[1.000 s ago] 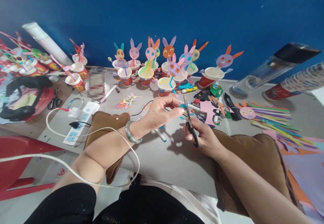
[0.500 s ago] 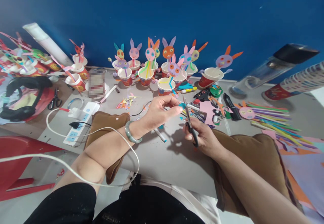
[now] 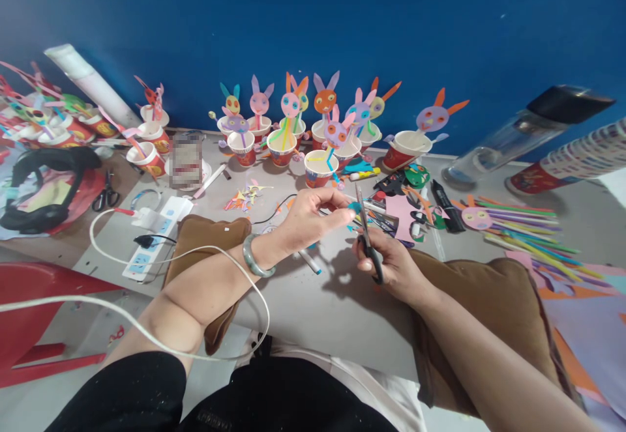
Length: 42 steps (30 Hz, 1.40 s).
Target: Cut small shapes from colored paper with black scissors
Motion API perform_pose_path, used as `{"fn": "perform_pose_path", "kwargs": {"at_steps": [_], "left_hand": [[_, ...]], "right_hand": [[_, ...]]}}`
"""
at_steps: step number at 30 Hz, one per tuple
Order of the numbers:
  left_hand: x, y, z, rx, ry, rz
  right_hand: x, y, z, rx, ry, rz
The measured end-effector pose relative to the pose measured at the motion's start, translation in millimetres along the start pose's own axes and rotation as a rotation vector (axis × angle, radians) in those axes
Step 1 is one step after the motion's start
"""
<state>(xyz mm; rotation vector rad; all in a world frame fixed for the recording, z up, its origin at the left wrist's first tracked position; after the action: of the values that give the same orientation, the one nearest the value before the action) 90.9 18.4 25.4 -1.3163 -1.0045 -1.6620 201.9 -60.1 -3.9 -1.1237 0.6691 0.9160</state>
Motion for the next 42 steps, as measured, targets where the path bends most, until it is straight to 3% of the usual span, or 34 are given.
{"fn": "perform_pose_path", "kwargs": {"at_steps": [25, 33, 42], "left_hand": [[11.4, -4.5, 1.3, 0.025, 0.039, -0.011], [2.1, -2.6, -1.2, 0.013, -0.018, 0.030], [0.7, -1.8, -0.5, -0.002, 0.014, 0.036]], "right_hand": [[1.3, -0.5, -0.5, 0.020, -0.006, 0.007], [2.8, 0.2, -0.1, 0.015, 0.008, 0.002], [4.2, 0.6, -0.6, 0.007, 0.011, -0.010]]}}
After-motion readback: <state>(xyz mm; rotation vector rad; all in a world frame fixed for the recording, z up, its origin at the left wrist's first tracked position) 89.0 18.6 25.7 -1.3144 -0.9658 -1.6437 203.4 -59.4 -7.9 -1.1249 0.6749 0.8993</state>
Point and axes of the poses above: each hand's wrist, its own z-axis towards the middle knuckle, its own y-axis out of the palm, x = y × z, the point moved 9 cm from there along z, towards the middle knuckle, and after that the axes turned 13 degrees about x, right-handed, at the moved point
